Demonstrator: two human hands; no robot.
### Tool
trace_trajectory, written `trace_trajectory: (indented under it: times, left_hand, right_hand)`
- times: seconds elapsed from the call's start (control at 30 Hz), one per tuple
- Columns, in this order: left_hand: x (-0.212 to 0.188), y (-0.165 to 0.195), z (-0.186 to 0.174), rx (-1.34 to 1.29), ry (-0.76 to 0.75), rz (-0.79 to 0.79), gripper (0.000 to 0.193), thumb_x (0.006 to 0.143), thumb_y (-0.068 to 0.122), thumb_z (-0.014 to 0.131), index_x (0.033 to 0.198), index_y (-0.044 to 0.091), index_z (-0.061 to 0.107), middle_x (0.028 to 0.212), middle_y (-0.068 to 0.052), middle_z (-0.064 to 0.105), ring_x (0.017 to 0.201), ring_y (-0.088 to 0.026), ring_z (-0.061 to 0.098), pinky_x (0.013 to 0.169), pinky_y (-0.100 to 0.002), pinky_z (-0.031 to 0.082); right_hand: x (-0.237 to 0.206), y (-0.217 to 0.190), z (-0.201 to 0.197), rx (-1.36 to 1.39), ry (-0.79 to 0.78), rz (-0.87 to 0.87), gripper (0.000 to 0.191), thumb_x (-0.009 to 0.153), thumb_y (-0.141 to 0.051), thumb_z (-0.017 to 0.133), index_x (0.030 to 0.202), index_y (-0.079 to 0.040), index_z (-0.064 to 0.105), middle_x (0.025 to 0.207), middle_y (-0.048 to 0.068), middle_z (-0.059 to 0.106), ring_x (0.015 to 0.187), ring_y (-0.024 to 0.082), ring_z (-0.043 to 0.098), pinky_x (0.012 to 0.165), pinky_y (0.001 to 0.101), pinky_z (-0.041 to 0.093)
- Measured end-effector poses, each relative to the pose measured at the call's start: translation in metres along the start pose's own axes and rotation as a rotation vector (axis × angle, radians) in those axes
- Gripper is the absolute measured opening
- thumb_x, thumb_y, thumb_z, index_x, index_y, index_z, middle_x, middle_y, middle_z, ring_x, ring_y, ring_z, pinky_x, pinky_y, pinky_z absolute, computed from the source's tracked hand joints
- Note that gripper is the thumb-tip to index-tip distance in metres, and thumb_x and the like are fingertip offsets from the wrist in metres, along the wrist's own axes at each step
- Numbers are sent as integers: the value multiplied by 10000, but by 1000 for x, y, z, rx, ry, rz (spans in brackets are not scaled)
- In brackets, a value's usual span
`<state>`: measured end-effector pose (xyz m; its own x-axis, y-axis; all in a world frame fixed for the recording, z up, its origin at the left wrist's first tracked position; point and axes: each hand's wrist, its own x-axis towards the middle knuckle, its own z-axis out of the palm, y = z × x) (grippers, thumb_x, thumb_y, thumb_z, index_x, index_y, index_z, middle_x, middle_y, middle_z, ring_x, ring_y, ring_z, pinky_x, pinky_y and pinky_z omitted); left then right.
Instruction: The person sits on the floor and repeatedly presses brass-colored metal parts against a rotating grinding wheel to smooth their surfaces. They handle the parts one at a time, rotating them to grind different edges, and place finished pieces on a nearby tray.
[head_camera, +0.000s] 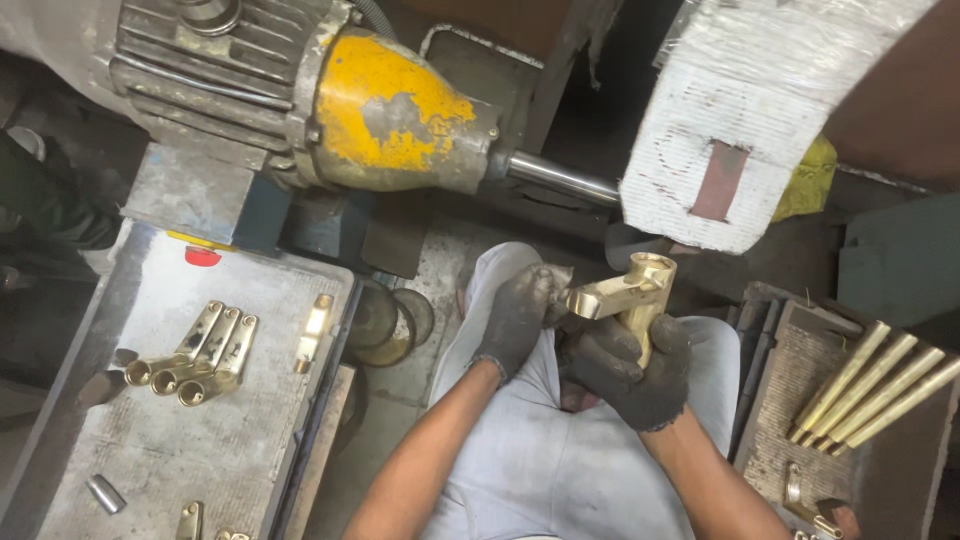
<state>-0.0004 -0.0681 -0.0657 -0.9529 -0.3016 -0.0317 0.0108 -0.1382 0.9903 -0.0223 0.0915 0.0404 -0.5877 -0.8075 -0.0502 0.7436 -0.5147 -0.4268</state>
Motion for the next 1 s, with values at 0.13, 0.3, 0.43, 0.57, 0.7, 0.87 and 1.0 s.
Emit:
trace_trajectory:
  times: [0.13,0.3,0.43,0.57,0.7,0.87,1.0]
  left_hand:
    - [-2,9,-3,-384,-40,-267,283,1087,242,488,1134,27,666,896,-20,666,729,-74,571,614,-246,473]
    - [-1,24,-7,-452,-41,-318,292,1075,239,487,1167,36,676,928,-6,668,750,-56,575,655,-222,490]
    - [2,21,-11,-479,-46,-288,278,1063,198,480,1170,34,678,961,-25,683,803,-75,606,700,-236,515]
    - [5,9,-11,-394,-23,-175,279,1042,147,474,1152,19,696,998,-43,708,875,-98,641,761,-253,534]
    - [3,6,-13,-356,2,-83,267,1056,134,476,1143,9,695,1010,-31,711,909,-102,642,810,-258,537]
    - [3,18,-19,-286,18,-205,271,1081,173,484,1096,5,696,892,-38,696,773,-112,621,673,-284,512]
    - [3,29,-24,-123,61,-201,276,1009,139,476,1184,39,664,874,-50,688,744,-107,628,638,-279,523]
  right_hand:
    - [10,7,-2,166,-24,51,383,925,-434,687,963,-73,564,685,7,558,547,101,500,493,254,409]
    - [36,8,11,102,133,152,231,908,-301,616,869,-95,520,683,100,598,527,234,604,425,369,507]
    - [71,32,10,622,-527,276,194,1014,-181,610,951,-29,507,754,121,618,583,224,607,439,365,523]
    - [90,48,5,814,-834,439,161,1060,-150,544,1029,1,498,765,168,638,542,240,629,433,374,537]
    - [102,50,9,755,-806,454,259,1039,-184,582,1156,34,507,805,165,615,557,230,624,449,377,555]
    - [71,24,23,202,-18,141,515,862,-380,737,1207,-52,541,841,83,575,565,138,517,502,260,466]
    - [75,-14,20,-89,-39,122,480,1002,-314,694,1319,1,517,761,46,546,522,86,443,458,251,368]
